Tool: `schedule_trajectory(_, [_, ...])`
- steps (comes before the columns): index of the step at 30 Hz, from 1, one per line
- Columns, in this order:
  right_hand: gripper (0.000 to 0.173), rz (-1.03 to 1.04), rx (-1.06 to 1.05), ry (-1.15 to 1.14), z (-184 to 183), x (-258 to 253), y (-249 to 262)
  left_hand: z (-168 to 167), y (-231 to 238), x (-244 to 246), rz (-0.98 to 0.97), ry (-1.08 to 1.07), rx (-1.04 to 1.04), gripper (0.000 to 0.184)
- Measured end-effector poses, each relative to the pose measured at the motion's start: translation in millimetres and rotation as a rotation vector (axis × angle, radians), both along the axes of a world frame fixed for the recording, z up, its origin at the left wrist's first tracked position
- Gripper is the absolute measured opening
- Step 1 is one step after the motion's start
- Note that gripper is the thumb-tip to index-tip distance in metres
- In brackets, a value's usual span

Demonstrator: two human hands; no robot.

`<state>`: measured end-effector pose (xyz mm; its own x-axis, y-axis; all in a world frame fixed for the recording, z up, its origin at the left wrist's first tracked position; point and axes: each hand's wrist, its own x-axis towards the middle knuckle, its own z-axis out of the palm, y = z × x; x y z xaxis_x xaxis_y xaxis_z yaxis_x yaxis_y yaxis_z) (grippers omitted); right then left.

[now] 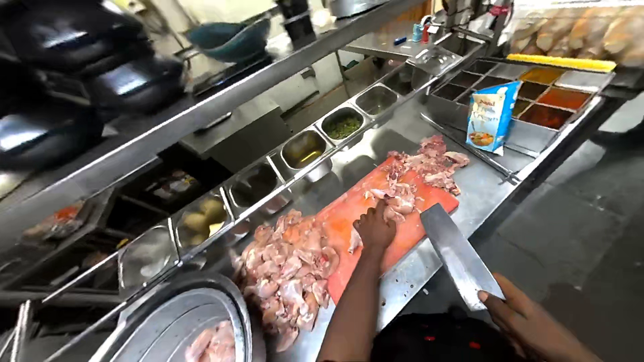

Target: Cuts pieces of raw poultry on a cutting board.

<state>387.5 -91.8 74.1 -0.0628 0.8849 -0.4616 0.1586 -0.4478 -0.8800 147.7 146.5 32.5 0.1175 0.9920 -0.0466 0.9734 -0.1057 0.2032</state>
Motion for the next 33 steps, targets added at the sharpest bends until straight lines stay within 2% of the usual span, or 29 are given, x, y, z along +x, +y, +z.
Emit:
schedule_trajectory(2, [0.041, 0.0, -0.029, -0.048, -1.8, 0.1, 0.7, 5.0, -1.1, -12.1, -0.058, 0.088, -0.024, 0.05])
schedule_trajectory(5, [0.043, 0.002, -0.016, -0.091, -5.0, -0.4, 4.4, 1.6, -28.2, -56.1, -0.111, 0.146, 0.145, 0.036])
schedule_trajectory(7, [0.044, 0.004, 0.019, -0.073, -6.0, -4.9, 9.0, 3.2, -47.1, -103.7, -0.046, 0.209, 0.228, 0.031])
schedule_trajectory(10, [0.039, 0.032, 0.053, -0.05, -8.9, -13.5, 17.9, 16.0, -61.8, -165.6, 0.076, 0.314, 0.191, 0.033])
schedule_trajectory(13, [0.042, 0.08, 0.042, -0.076, -3.7, -21.3, 27.2, 28.2, -62.4, -187.0, 0.184, 0.301, 0.223, 0.034])
schedule_trajectory(16, [0.044, 0.11, 0.058, -0.086, 0.4, -24.5, 27.8, 57.2, -55.2, -199.5, 0.333, 0.175, 0.27, 0.034])
schedule_trajectory(20, [0.046, 0.057, 0.095, -0.056, -7.4, -22.3, 22.6, 105.9, -43.1, -235.3, 0.608, 0.064, 0.183, 0.038])
schedule_trajectory(23, [0.045, -0.01, 0.087, -0.001, -15.7, -19.2, 20.8, 122.8, -34.7, -259.9, 0.68, 0.115, -0.099, 0.046])
schedule_trajectory(26, [0.045, -0.051, 0.057, 0.047, -18.5, -9.5, 21.6, 132.8, -26.7, -262.4, 0.658, 0.098, -0.184, 0.056])
schedule_trajectory(29, [0.044, -0.083, 0.048, 0.061, -20.8, 3.5, 21.4, 141.8, -17.7, -233.1, 0.593, 0.132, -0.098, 0.049])
schedule_trajectory(31, [0.043, -0.113, 0.055, 0.069, -20.1, 12.7, 23.1, 139.8, -1.2, -187.3, 0.446, 0.062, 0.005, 0.044])
schedule_trajectory(33, [0.045, -0.15, 0.065, 0.063, -16.2, 23.7, 23.3, 124.0, 21.8, -125.6, 0.163, -0.096, 0.005, 0.044])
